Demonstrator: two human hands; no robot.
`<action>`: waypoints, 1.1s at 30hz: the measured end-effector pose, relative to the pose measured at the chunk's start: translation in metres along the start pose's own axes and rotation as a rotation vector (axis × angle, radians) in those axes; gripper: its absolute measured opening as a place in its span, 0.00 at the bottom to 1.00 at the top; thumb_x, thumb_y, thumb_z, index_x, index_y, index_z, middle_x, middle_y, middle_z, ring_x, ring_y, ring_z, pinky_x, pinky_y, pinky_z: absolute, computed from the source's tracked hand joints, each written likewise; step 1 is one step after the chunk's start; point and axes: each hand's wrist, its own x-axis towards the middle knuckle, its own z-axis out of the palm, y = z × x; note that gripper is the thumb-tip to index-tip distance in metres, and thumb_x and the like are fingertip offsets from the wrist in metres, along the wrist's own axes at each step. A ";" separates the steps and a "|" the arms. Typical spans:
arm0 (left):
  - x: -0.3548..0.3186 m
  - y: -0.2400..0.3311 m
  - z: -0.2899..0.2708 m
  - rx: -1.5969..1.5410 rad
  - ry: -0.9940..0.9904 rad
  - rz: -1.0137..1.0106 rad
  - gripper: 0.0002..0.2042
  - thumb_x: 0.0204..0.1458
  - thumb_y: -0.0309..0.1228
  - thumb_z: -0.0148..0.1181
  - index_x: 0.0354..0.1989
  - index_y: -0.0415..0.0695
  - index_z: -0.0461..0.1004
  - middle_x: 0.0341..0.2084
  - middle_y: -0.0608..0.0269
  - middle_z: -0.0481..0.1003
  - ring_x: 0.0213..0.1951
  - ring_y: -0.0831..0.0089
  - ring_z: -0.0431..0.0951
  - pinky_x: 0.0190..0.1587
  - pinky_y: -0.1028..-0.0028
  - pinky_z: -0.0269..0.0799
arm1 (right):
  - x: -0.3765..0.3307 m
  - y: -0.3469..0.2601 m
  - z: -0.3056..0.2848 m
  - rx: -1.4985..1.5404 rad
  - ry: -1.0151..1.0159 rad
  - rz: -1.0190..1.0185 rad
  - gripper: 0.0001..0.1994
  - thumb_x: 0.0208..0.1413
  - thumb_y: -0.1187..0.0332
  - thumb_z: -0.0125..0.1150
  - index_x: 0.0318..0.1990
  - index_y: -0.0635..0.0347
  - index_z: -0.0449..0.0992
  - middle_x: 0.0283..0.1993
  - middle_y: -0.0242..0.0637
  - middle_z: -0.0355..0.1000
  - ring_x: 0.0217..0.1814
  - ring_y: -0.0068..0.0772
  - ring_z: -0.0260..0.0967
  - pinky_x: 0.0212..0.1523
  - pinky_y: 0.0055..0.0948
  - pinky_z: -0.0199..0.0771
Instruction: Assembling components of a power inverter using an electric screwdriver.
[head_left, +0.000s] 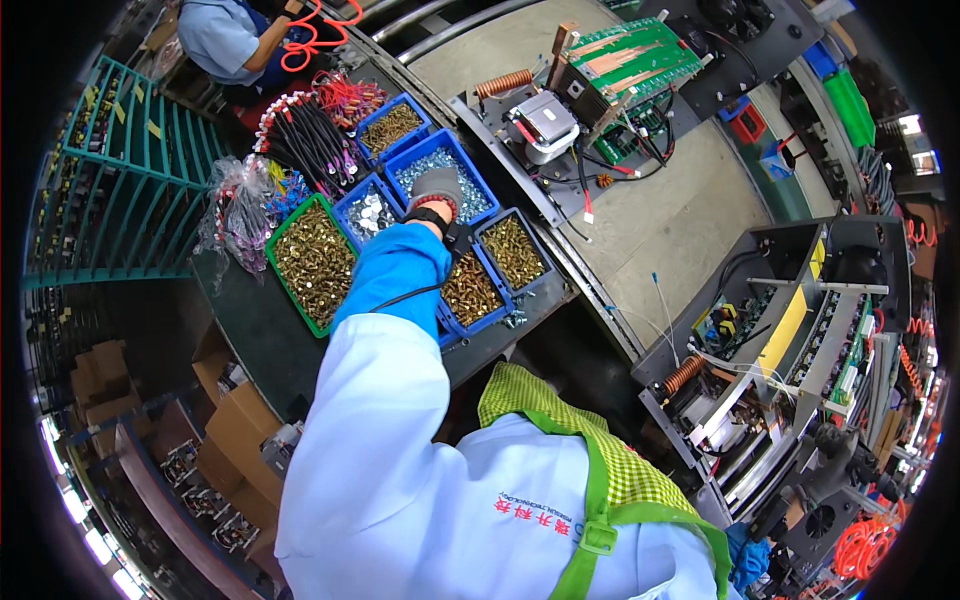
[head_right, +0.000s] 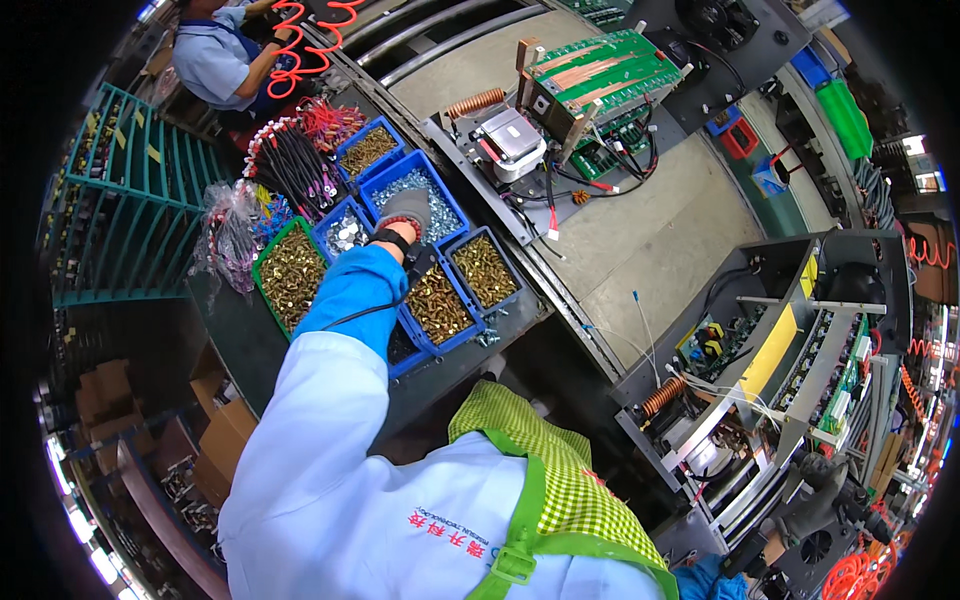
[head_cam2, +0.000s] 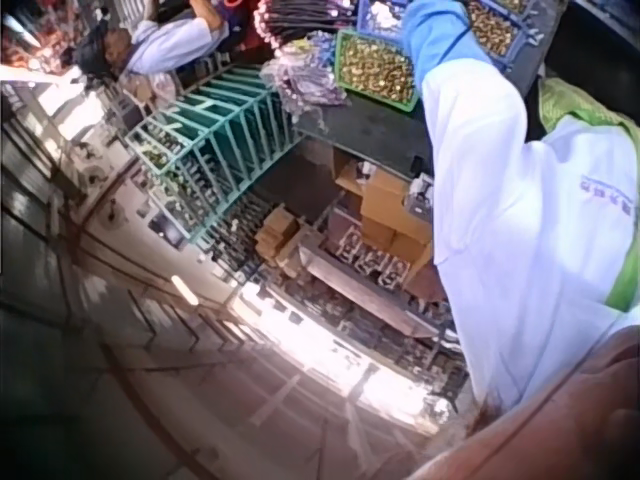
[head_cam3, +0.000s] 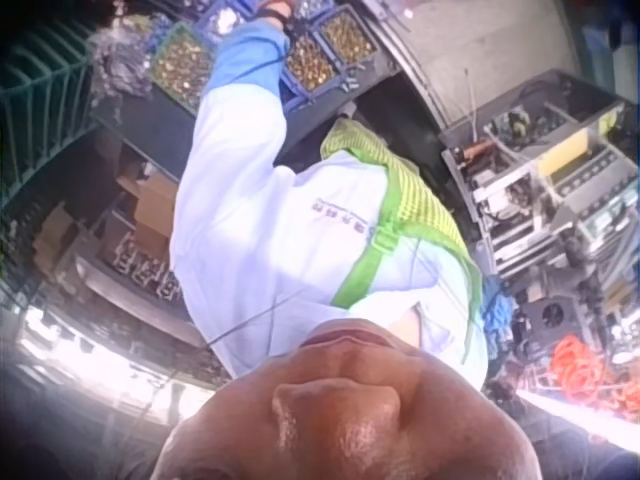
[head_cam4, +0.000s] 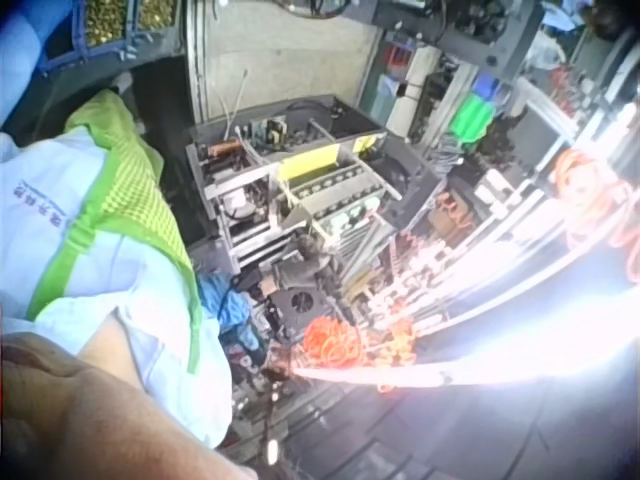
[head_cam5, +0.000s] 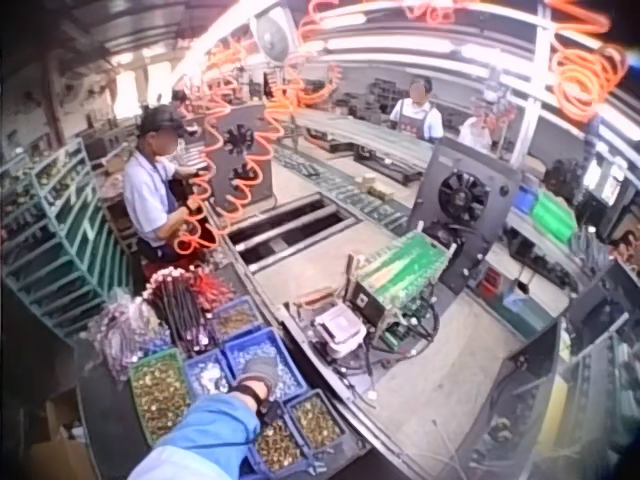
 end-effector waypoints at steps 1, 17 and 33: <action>0.002 0.000 0.002 -0.001 0.004 0.016 0.12 0.58 0.32 0.51 0.41 0.45 0.82 0.44 0.48 0.81 0.47 0.52 0.81 0.50 0.56 0.78 | -0.002 -0.002 0.002 0.008 -0.011 0.011 0.16 0.62 0.69 0.56 0.53 0.71 0.77 0.34 0.39 0.78 0.30 0.28 0.74 0.35 0.32 0.79; 0.005 -0.051 0.011 -0.590 0.127 0.023 0.15 0.47 0.35 0.63 0.43 0.45 0.79 0.42 0.47 0.80 0.48 0.48 0.79 0.55 0.61 0.73 | 0.000 -0.004 0.012 0.050 -0.014 0.014 0.11 0.63 0.68 0.57 0.45 0.68 0.76 0.30 0.37 0.75 0.27 0.27 0.72 0.32 0.29 0.75; -0.016 -0.087 0.025 -2.582 -0.058 -0.066 0.07 0.58 0.19 0.56 0.42 0.41 0.76 0.36 0.52 0.78 0.42 0.59 0.80 0.42 0.70 0.83 | -0.003 0.000 0.008 0.120 -0.057 -0.102 0.11 0.64 0.68 0.57 0.47 0.67 0.76 0.30 0.34 0.76 0.26 0.23 0.71 0.30 0.26 0.73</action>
